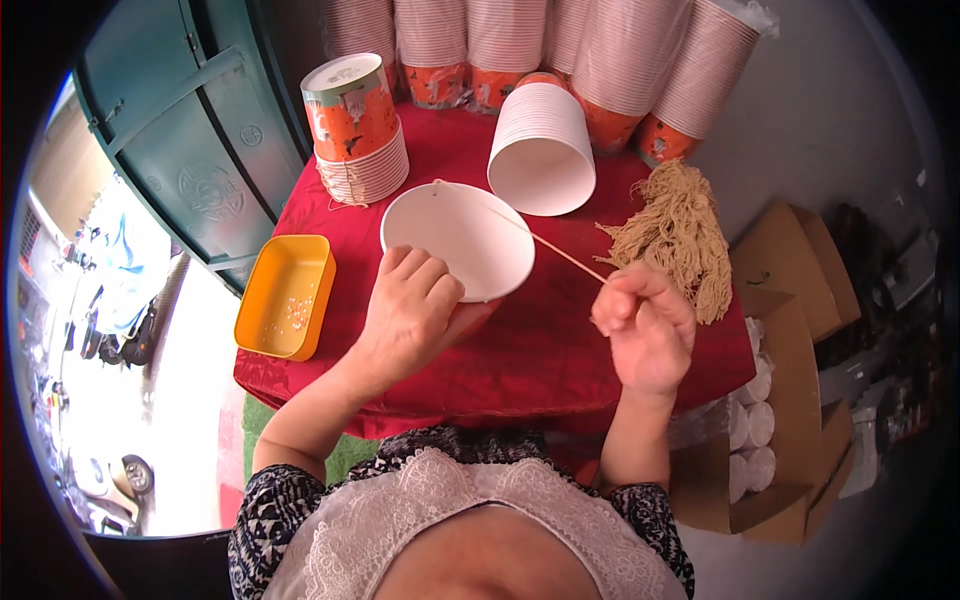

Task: Attaching string handles to paper buckets using plastic fasteners.

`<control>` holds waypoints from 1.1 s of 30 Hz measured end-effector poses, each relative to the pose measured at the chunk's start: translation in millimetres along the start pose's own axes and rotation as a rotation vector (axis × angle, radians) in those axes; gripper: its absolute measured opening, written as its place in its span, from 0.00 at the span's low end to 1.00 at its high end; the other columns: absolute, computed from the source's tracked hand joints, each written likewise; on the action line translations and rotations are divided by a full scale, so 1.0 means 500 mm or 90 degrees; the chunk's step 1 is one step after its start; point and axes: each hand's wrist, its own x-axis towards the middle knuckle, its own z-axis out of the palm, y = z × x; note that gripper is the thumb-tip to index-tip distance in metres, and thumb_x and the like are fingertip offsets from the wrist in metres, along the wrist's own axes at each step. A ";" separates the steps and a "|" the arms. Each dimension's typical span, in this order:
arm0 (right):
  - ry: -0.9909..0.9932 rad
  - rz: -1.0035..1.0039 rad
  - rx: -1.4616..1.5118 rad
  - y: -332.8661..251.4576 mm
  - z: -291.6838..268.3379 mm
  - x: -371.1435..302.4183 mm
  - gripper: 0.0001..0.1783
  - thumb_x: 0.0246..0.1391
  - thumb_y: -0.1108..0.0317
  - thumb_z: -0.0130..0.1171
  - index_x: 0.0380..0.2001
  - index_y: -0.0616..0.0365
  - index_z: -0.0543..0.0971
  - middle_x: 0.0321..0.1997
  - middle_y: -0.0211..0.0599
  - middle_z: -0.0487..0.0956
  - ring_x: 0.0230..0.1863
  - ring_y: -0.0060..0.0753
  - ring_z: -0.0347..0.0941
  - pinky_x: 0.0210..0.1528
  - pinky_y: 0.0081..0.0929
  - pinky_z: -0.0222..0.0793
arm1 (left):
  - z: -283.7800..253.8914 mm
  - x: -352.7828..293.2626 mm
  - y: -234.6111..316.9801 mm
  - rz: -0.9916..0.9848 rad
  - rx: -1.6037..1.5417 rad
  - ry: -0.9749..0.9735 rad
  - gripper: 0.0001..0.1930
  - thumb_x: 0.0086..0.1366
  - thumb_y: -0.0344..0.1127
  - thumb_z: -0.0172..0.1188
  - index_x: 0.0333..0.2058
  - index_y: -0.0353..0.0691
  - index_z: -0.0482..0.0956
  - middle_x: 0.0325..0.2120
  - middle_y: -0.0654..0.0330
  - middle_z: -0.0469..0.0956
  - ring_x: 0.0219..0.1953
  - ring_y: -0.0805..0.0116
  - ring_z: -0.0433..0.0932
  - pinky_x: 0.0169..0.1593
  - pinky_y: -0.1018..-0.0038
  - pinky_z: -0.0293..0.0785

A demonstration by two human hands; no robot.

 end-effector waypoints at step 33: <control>0.214 0.092 -0.344 0.104 0.028 -0.072 0.12 0.60 0.74 0.53 0.44 0.66 0.79 0.49 0.39 0.79 0.36 0.23 0.71 0.40 0.22 0.68 | 0.012 -0.007 0.116 -0.078 0.035 -0.023 0.12 0.46 0.27 0.69 0.31 0.43 0.80 0.40 0.60 0.74 0.51 0.47 0.67 0.52 0.56 0.63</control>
